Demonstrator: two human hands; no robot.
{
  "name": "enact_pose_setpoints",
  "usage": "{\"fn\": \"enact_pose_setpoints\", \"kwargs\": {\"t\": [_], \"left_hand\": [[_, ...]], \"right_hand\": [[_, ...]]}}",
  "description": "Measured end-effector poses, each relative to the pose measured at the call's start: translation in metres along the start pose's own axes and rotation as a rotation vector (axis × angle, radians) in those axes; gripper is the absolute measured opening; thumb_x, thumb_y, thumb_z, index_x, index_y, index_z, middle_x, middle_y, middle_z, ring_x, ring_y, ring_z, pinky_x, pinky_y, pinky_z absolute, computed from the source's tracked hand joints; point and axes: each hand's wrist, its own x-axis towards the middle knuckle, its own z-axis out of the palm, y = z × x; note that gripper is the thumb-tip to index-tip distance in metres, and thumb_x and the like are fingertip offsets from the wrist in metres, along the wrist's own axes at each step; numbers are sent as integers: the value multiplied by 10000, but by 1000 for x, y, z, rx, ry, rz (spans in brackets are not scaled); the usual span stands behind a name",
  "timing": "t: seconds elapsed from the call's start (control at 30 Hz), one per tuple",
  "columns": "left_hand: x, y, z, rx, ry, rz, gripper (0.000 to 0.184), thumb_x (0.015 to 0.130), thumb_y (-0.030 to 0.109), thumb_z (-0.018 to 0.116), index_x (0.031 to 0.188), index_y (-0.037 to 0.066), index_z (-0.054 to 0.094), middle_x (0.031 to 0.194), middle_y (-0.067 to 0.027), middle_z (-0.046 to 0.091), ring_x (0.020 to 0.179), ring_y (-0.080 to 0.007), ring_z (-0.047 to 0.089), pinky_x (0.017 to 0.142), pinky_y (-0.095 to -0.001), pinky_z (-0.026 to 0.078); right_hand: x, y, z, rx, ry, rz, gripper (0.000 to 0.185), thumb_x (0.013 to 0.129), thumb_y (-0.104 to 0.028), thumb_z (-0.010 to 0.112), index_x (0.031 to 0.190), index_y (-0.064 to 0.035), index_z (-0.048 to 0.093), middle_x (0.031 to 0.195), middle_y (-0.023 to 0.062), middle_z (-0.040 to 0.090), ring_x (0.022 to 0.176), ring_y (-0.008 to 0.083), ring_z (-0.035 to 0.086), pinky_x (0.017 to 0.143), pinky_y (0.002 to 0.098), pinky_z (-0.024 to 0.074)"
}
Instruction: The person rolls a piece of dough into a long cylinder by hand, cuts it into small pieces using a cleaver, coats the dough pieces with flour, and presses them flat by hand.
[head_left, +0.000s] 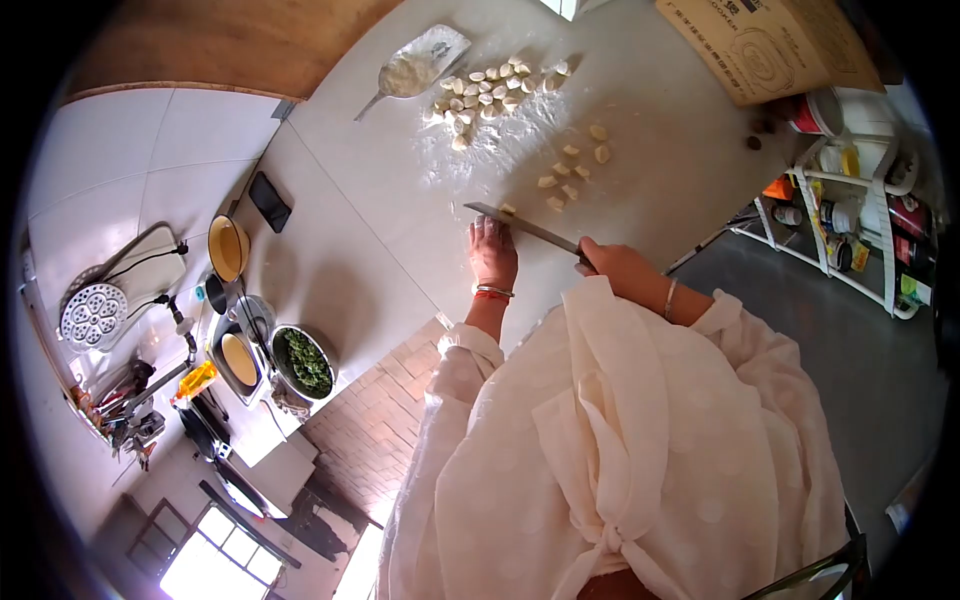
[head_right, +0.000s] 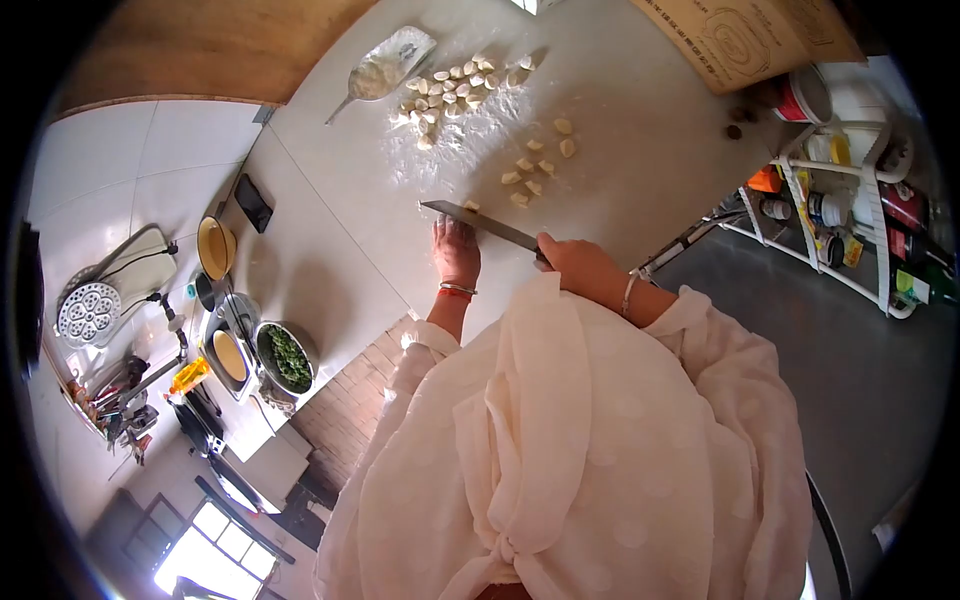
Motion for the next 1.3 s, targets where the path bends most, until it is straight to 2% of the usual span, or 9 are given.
{"fn": "enact_pose_setpoints", "kwargs": {"t": [0.13,0.23,0.37,0.47,0.67,0.8,1.07,1.17,1.3], "left_hand": [[1,0,0,4,-41,-82,221,918,91,549,1119,30,619,1129,-175,618,1073,-382,546,970,-469,436],[-6,5,-5,-69,54,34,211,913,93,580,1109,30,627,1111,-164,624,1049,-370,553,943,-463,448],[-21,11,0,-200,102,-207,186,849,81,642,1031,47,661,1091,-108,629,1015,-321,565,900,-441,461],[-28,5,8,71,98,153,156,825,66,640,975,48,677,1047,-90,620,998,-293,560,891,-430,457],[-27,8,15,182,80,139,113,823,40,608,916,27,672,1013,-98,607,1022,-316,534,932,-457,419],[-27,7,20,83,85,100,125,836,58,601,938,19,661,1005,-112,603,1046,-334,524,948,-465,407],[-34,22,1,75,118,105,165,846,41,614,1009,47,638,1027,-123,606,1056,-327,543,925,-460,439],[-33,7,-3,-69,156,-113,169,859,46,617,1028,62,623,1028,-123,604,1015,-336,557,893,-448,463],[-27,-5,-10,-87,126,-25,164,903,102,593,1060,55,604,1032,-121,606,994,-355,562,866,-450,476]], "right_hand": [[21,-3,6,-13,12,-16,277,944,-250,600,1017,-26,456,730,213,624,694,429,606,626,525,455],[39,15,20,-14,125,-147,277,939,-251,605,1016,-23,468,734,214,619,702,430,601,631,533,449],[33,22,15,15,191,-230,272,939,-256,607,1006,-22,486,767,213,632,724,435,601,649,532,456],[5,14,0,4,184,-229,276,941,-263,607,1010,-25,487,789,212,644,736,434,609,662,526,464],[-32,13,-5,-7,48,-101,265,943,-251,604,1006,-29,474,789,210,652,749,423,628,668,526,466],[-30,7,-7,-119,-44,-26,256,941,-235,605,1000,-28,467,779,214,650,748,425,627,669,526,468],[-6,27,18,-12,105,-108,244,934,-223,611,1006,-25,488,775,215,641,744,425,619,661,521,468],[-12,26,12,37,126,-82,235,930,-218,612,1003,-33,487,788,206,647,742,423,618,654,520,465],[-9,8,4,67,28,-83,223,920,-200,609,996,-39,476,789,204,647,742,427,619,638,511,456]]}}
